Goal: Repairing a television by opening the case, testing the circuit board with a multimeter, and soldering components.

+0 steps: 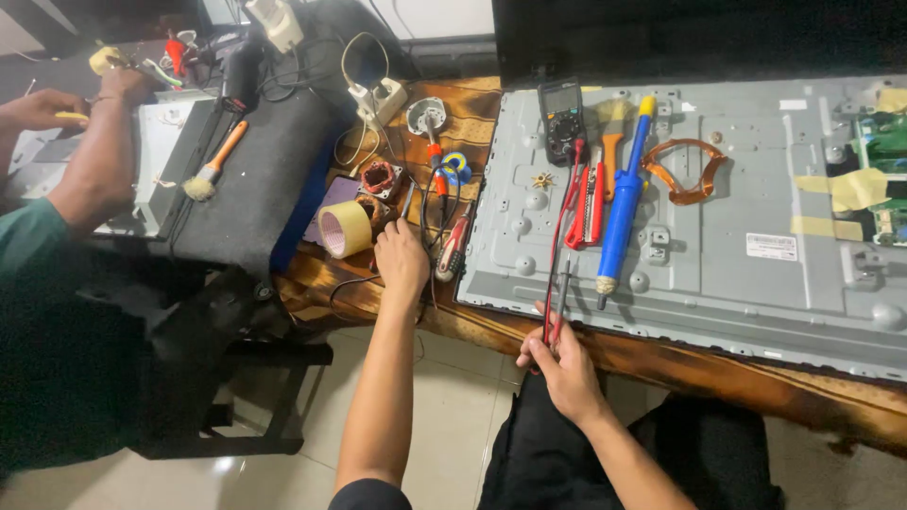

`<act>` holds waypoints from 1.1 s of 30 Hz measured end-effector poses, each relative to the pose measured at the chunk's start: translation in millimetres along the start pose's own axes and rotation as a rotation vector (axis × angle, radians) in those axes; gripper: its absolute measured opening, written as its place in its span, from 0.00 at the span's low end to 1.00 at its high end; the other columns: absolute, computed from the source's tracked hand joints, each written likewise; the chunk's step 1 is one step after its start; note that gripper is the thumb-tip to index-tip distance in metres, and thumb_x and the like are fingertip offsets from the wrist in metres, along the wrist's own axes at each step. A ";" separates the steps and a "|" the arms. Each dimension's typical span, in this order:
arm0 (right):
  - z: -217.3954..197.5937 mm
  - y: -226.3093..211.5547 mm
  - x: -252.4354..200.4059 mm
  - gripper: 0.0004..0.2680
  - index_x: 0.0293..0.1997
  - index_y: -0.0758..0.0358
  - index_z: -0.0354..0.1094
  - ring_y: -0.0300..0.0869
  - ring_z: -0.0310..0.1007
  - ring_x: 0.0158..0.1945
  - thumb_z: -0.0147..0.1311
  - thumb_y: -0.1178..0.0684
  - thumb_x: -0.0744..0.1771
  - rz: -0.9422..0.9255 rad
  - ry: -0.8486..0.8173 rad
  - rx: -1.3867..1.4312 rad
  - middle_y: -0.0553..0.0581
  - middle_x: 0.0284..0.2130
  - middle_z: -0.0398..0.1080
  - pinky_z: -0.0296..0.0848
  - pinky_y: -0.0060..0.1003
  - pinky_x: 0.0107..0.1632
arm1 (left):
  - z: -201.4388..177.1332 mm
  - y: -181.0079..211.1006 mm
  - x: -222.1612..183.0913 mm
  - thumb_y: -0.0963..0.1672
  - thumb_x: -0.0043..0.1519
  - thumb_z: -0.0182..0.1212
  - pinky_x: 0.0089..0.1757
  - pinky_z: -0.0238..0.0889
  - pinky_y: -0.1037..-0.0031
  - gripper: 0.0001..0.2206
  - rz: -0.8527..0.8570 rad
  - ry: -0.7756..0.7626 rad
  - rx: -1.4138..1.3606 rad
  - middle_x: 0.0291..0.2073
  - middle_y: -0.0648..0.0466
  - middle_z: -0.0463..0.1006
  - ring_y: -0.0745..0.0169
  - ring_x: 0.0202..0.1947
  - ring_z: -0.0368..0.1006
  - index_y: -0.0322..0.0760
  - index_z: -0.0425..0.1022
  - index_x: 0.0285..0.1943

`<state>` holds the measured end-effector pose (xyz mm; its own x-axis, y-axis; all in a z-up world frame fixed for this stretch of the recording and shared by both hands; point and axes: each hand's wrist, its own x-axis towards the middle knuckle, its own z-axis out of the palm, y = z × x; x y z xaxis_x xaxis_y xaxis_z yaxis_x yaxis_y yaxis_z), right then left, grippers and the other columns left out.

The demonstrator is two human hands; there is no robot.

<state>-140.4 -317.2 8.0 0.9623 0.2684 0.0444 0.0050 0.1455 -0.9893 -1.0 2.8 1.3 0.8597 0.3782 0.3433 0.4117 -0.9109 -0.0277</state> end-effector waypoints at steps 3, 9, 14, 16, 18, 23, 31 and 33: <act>1.4 -0.9 -0.8 0.20 0.72 0.65 0.54 0.38 0.78 0.32 0.46 0.55 0.70 0.025 0.006 0.008 0.52 0.32 0.72 0.75 0.31 0.43 | -7.9 -5.1 3.7 0.43 0.62 0.49 0.45 0.66 0.51 0.19 0.043 -0.022 -0.067 0.47 0.41 0.74 0.35 0.46 0.72 0.32 0.65 0.63; 1.8 -10.1 -0.2 0.20 0.72 0.67 0.55 0.38 0.77 0.32 0.47 0.54 0.70 0.053 0.026 0.012 0.50 0.31 0.71 0.74 0.32 0.40 | -5.4 -1.2 10.1 0.47 0.68 0.46 0.42 0.64 0.46 0.15 -0.020 -0.069 -0.157 0.45 0.39 0.73 0.33 0.46 0.69 0.31 0.70 0.51; -5.5 30.7 7.9 0.20 0.72 0.66 0.54 0.46 0.84 0.32 0.48 0.61 0.69 -0.057 -0.025 0.088 0.60 0.31 0.75 0.81 0.36 0.38 | 90.7 -27.4 23.6 0.51 0.61 0.51 0.22 0.69 0.62 0.12 0.034 0.481 0.239 0.23 0.55 0.69 0.53 0.21 0.75 0.42 0.70 0.34; -4.5 30.7 8.2 0.20 0.71 0.67 0.55 0.47 0.84 0.33 0.48 0.61 0.69 -0.053 -0.019 0.148 0.61 0.32 0.76 0.82 0.38 0.38 | 103.8 -39.0 25.1 0.52 0.60 0.50 0.21 0.69 0.62 0.13 0.065 0.489 0.232 0.22 0.56 0.69 0.53 0.19 0.75 0.42 0.69 0.32; -5.2 22.7 7.1 0.19 0.70 0.67 0.56 0.49 0.85 0.34 0.49 0.61 0.69 -0.053 -0.004 0.206 0.62 0.32 0.76 0.83 0.40 0.39 | 106.2 -43.7 31.6 0.52 0.60 0.50 0.21 0.69 0.62 0.13 0.103 0.501 0.218 0.20 0.57 0.68 0.53 0.17 0.74 0.42 0.68 0.30; 0.5 -1.1 -10.7 0.15 0.61 0.62 0.65 0.44 0.75 0.60 0.52 0.51 0.68 0.080 0.043 0.286 0.57 0.55 0.73 0.73 0.39 0.59 | -17.8 -12.7 11.8 0.48 0.63 0.51 0.47 0.66 0.42 0.16 -0.222 -0.335 -0.350 0.46 0.31 0.78 0.24 0.47 0.75 0.30 0.63 0.50; -14.4 -17.1 -41.7 0.26 0.74 0.55 0.53 0.41 0.69 0.63 0.55 0.51 0.66 0.078 0.212 -0.217 0.53 0.67 0.64 0.65 0.36 0.65 | -132.1 32.8 -40.9 0.38 0.60 0.40 0.46 0.61 0.38 0.10 -0.139 -0.226 -0.484 0.47 0.30 0.76 0.17 0.45 0.71 0.34 0.59 0.51; -13.1 -25.2 -47.2 0.25 0.74 0.54 0.53 0.42 0.67 0.63 0.55 0.52 0.66 0.054 0.203 -0.287 0.51 0.71 0.58 0.65 0.35 0.65 | -173.4 55.0 -48.1 0.39 0.62 0.41 0.46 0.60 0.37 0.11 -0.127 -0.172 -0.521 0.46 0.30 0.77 0.17 0.44 0.72 0.35 0.61 0.52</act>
<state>-182.4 -346.0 29.0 0.9975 0.0694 -0.0091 0.0011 -0.1451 -0.9894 -72.1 -94.2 146.1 0.8679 0.4722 0.1542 0.3493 -0.8008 0.4865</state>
